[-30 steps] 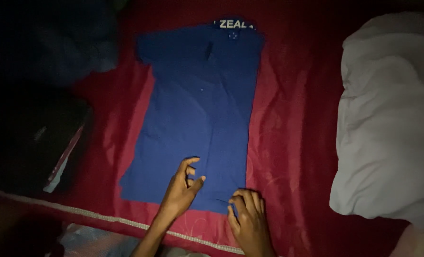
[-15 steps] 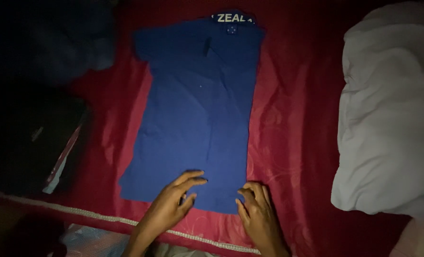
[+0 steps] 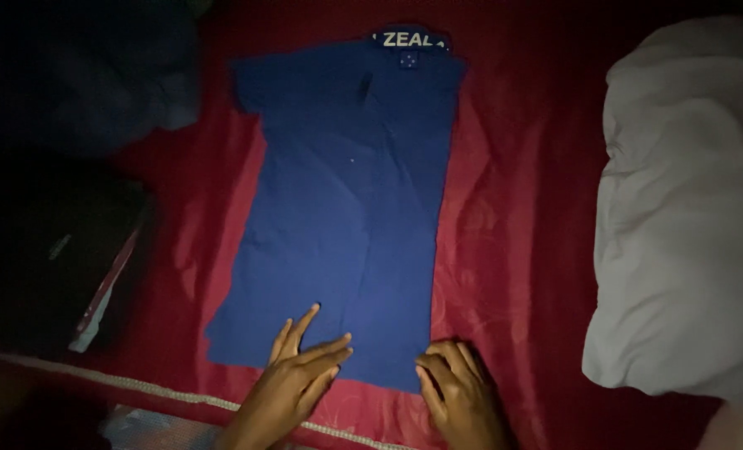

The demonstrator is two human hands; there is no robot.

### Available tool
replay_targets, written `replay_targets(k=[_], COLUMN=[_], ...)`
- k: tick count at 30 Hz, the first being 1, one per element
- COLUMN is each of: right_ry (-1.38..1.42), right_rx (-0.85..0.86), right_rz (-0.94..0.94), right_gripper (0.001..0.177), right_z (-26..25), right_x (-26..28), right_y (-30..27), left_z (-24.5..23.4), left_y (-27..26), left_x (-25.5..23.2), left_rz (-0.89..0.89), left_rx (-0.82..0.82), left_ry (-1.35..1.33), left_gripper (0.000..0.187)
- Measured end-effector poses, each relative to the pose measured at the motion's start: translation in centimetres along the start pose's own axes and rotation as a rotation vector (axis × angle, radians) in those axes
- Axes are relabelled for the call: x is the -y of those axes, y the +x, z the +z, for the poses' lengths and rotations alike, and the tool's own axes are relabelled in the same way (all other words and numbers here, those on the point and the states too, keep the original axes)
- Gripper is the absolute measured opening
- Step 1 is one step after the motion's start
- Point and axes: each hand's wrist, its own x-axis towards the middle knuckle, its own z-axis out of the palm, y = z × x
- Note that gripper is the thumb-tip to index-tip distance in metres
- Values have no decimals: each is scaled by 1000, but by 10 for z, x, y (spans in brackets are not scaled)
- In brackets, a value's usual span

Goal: Folding a blue polo shirt on a bed.

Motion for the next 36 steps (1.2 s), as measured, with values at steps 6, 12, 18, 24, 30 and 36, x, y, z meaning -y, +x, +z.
replay_targets(k=[6, 12, 18, 24, 30, 36], right_ry=[-166, -370, -448, -264, 98, 303], right_rx=[-119, -80, 71, 35, 117, 112], right_rz=[-335, -388, -484, -464, -389, -338], right_gripper=[55, 73, 85, 60, 48, 57], right_z=[5, 61, 60, 81, 95, 118], right_x=[37, 0, -35, -15, 117, 149], right_y=[43, 63, 14, 1, 41, 67], left_z=[-16, 15, 11, -60, -46, -30], left_y=[34, 12, -66, -38, -5, -25], left_x=[-17, -11, 31, 69, 89, 113], left_rz=[-416, -194, -135, -770, -997, -966], left_rx=[135, 379, 410, -291, -61, -260], left_ry=[-515, -75, -220, 27, 22, -523], left_gripper=[39, 82, 68, 64, 48, 19])
